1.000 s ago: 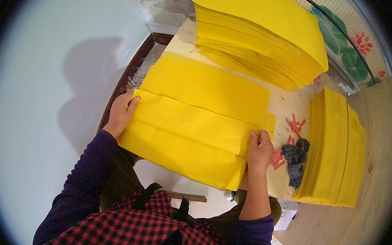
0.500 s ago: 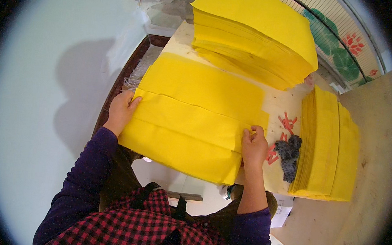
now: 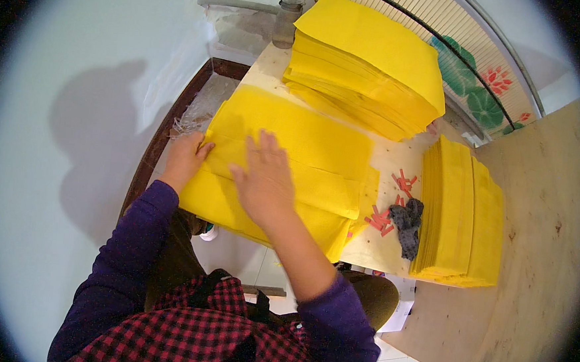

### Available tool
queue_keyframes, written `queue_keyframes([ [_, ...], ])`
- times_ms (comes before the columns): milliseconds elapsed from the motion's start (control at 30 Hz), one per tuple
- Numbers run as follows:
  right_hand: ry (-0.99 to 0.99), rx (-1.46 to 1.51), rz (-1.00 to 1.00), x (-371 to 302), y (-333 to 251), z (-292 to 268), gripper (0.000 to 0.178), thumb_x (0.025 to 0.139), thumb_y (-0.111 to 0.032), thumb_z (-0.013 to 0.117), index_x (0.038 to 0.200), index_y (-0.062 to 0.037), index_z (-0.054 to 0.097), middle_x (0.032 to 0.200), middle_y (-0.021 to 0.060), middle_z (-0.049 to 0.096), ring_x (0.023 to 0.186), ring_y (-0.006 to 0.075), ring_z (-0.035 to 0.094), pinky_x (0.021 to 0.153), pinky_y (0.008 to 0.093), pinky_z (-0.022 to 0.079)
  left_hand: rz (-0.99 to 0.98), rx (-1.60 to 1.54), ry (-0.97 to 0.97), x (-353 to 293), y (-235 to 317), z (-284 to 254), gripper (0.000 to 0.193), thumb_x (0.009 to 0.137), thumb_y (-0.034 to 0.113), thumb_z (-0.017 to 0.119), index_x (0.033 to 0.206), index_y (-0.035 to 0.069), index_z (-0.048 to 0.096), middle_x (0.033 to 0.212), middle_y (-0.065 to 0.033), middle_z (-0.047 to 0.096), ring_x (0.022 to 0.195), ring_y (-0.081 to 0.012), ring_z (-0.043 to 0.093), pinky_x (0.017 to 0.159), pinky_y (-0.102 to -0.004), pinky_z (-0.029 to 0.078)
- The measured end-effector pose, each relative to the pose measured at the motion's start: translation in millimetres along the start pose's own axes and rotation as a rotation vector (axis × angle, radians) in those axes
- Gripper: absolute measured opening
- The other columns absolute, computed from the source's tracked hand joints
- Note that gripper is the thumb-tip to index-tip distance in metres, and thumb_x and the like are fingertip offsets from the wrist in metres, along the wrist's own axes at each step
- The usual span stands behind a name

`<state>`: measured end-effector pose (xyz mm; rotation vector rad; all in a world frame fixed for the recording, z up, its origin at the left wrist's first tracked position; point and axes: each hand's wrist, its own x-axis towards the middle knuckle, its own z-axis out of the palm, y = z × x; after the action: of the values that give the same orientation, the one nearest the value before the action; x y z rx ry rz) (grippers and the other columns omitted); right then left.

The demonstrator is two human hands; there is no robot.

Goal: The person folds yellow paper sheets on a table, aligning edges and pressing creases. They repeatedly pick up sheets, fold them in half, and stack the folded pieces into a growing pile.

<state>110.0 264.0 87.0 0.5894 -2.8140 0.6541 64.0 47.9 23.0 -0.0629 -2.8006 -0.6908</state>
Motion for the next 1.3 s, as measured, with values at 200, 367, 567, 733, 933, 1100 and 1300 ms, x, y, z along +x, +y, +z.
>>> queue_keyframes([
  [200,-0.144,-0.089,0.177,37.5,-30.1,55.4,0.070,0.097,-0.047,0.042,0.148,-0.0009,0.029,0.157,0.0196,0.020,0.146,0.0313,0.015,0.118,0.0457,0.011,0.041,-0.028,0.039,-1.0,-2.2,1.9,0.025,0.087,0.026,0.064,0.083,0.003,0.059,0.081,-0.0201,0.064,0.079,-0.0398,0.061,0.070,-0.0493,0.047],
  [367,-0.131,-0.161,0.338,21.2,-3.2,65.8,0.074,0.095,-0.049,0.043,0.149,-0.0004,0.026,0.157,0.0177,0.022,0.146,0.0306,0.017,0.118,0.0455,0.012,0.037,-0.005,0.033,-1.3,-0.5,-0.7,0.024,0.089,0.026,0.063,0.085,0.002,0.060,0.082,-0.0202,0.064,0.079,-0.0390,0.062,0.070,-0.0482,0.048],
  [567,-0.131,-0.328,0.471,-21.0,52.7,35.9,0.080,0.095,-0.055,0.040,0.150,0.0006,0.021,0.158,0.0171,0.018,0.147,0.0276,0.013,0.119,0.0447,0.009,-0.005,0.013,0.018,-2.1,-0.3,-0.7,0.025,0.091,0.028,0.061,0.088,0.003,0.060,0.081,-0.0187,0.063,0.078,-0.0371,0.061,0.069,-0.0470,0.047],
  [733,-0.105,-0.369,0.614,-52.4,94.7,3.7,0.082,0.095,-0.057,0.038,0.150,0.0013,0.020,0.158,0.0179,0.017,0.148,0.0282,0.012,0.119,0.0433,0.010,-0.003,-0.009,0.020,-2.9,1.4,-0.9,0.024,0.090,0.028,0.062,0.088,0.004,0.060,0.081,-0.0178,0.063,0.078,-0.0364,0.061,0.068,-0.0468,0.047],
  [933,-0.103,-0.381,0.663,-61.2,105.6,0.2,0.083,0.095,-0.057,0.038,0.150,0.0008,0.019,0.158,0.0176,0.015,0.148,0.0284,0.011,0.119,0.0433,0.010,0.007,0.006,0.030,-4.1,4.5,-4.5,0.021,0.090,0.024,0.062,0.092,0.003,0.062,0.080,-0.0200,0.065,0.076,-0.0393,0.062,0.069,-0.0471,0.049],
  [1100,-0.138,-0.385,0.682,-58.6,101.1,-0.5,0.083,0.095,-0.058,0.037,0.151,0.0005,0.017,0.159,0.0171,0.015,0.148,0.0281,0.010,0.119,0.0433,0.009,0.045,0.023,0.134,-4.6,7.6,-20.3,0.022,0.087,0.016,0.064,0.105,0.003,0.061,0.100,-0.0188,0.064,0.096,-0.0359,0.059,0.084,-0.0461,0.046],
  [1300,-0.146,-0.401,0.684,-58.7,100.1,-1.8,0.083,0.095,-0.058,0.036,0.151,-0.0001,0.017,0.159,0.0161,0.014,0.148,0.0275,0.010,0.119,0.0436,0.010,0.425,-0.194,0.075,-26.8,65.9,-12.2,0.039,0.088,0.008,0.057,0.126,0.003,0.054,0.130,-0.0193,0.053,0.126,-0.0377,0.044,0.108,-0.0463,0.033],
])
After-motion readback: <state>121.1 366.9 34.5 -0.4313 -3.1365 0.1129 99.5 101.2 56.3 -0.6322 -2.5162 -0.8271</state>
